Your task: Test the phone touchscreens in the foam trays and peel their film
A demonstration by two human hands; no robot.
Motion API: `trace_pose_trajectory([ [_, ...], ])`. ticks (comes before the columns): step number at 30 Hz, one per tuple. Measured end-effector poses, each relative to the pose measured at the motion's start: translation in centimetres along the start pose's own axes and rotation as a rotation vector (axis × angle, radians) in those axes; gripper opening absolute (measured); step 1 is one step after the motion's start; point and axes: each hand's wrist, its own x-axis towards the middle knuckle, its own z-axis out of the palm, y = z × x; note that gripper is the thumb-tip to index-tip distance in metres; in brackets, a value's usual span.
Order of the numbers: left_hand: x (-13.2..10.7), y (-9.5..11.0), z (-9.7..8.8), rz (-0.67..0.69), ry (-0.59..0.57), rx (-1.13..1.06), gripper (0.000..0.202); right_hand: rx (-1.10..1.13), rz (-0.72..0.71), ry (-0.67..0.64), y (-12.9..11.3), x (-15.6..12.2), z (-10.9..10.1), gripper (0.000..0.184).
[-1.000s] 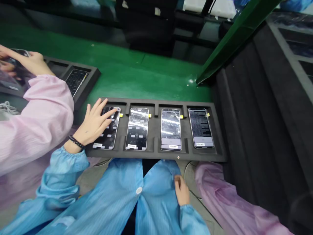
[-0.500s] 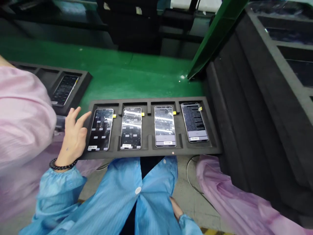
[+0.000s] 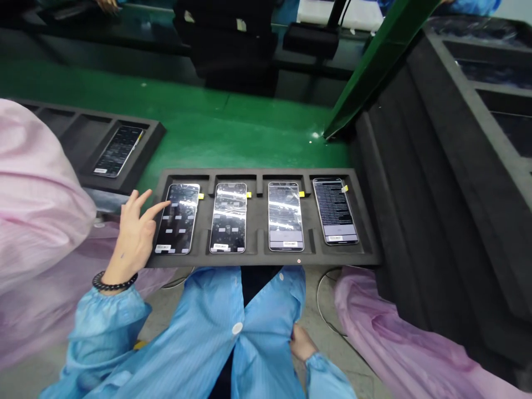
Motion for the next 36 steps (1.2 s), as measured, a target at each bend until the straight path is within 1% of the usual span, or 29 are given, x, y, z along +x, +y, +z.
trace_pose_trajectory([
  [2,-0.1,0.1,-0.2,0.005,-0.017,0.018,0.062,-0.105,-0.080,-0.077,-1.5,0.0,-1.6,0.005],
  [3,-0.1,0.1,-0.2,0.011,-0.023,0.028,0.061,-0.154,-0.149,-0.107,-2.9,-0.1,-2.5,0.011],
  [4,-0.1,0.2,-0.3,0.016,-0.026,0.035,0.060,-0.181,-0.219,-0.128,-4.8,-0.3,-3.4,0.008],
  [5,-0.1,0.3,-0.4,0.021,-0.027,0.039,0.060,-0.211,-0.342,-0.153,-7.1,-0.5,-4.1,0.011],
  [6,-0.1,0.4,-0.4,0.025,-0.025,0.040,0.059,-0.282,-0.592,-0.175,-9.6,-0.6,-4.7,0.024],
  [7,-0.1,0.5,-0.4,0.026,-0.027,0.040,0.059,-0.297,-0.820,-0.101,-12.2,-0.4,-5.0,0.030],
  [8,-0.1,0.6,-0.4,0.024,-0.029,0.040,0.058,-0.298,-0.993,0.039,-14.8,0.0,-5.1,0.034],
  [9,-0.1,0.7,-0.3,0.019,-0.033,0.041,0.057,-0.322,-1.081,0.247,-17.1,0.7,-5.0,0.036],
  [10,-0.1,0.7,-0.3,0.013,-0.037,0.041,0.057,-0.410,-1.098,0.406,-19.0,1.6,-4.8,0.035],
  [11,-0.1,0.8,-0.3,0.008,-0.041,0.042,0.056,-0.519,-1.086,0.507,-20.5,2.8,-4.5,0.035],
  [13,-0.2,0.8,-0.2,0.000,-0.046,0.048,0.056,-0.704,-1.040,0.603,-22.1,5.0,-3.9,0.034],
  [15,-0.2,0.7,-0.2,-0.003,-0.061,0.058,0.057,-0.828,-0.997,0.624,-22.4,6.7,-3.6,0.035],
  [17,-0.2,0.6,-0.2,-0.007,-0.092,0.072,0.057,-0.892,-0.962,0.628,-22.2,7.5,-3.5,0.037],
  [19,-0.1,0.7,-0.2,0.000,-0.113,0.089,0.058,-0.916,-0.947,0.631,-22.0,7.6,-3.5,0.038],
  [21,0.2,0.9,-0.1,0.035,-0.115,0.099,0.057,-0.920,-0.964,0.623,-22.3,7.5,-3.2,0.038],
  [23,0.7,1.1,0.1,0.091,-0.122,0.104,0.056,-0.932,-0.997,0.588,-22.9,7.4,-2.8,0.039],
  [25,1.0,1.4,0.1,0.133,-0.153,0.106,0.055,-0.958,-1.014,0.540,-23.5,7.4,-2.5,0.041],
  [27,1.0,1.4,-0.3,0.131,-0.150,0.104,0.056,-0.963,-1.012,0.532,-23.7,7.2,-2.5,0.041],
  [29,0.5,1.2,-1.0,0.099,-0.094,0.096,0.057,-0.928,-1.015,0.577,-23.3,6.7,-2.9,0.039],
  [31,-0.6,0.7,-1.8,0.070,-0.033,0.095,0.057,-0.886,-1.022,0.624,-22.3,5.9,-3.4,0.038],
  [32,-1.1,0.5,-2.1,0.061,-0.021,0.099,0.056,-0.875,-1.018,0.634,-21.7,5.6,-3.7,0.037],
  [34,-2.2,0.0,-2.5,0.046,-0.033,0.115,0.055,-0.879,-0.990,0.628,-20.5,5.1,-3.9,0.037],
  [36,-2.8,-0.3,-2.4,0.033,-0.071,0.132,0.055,-0.898,-0.953,0.612,-19.9,4.9,-3.9,0.037],
])
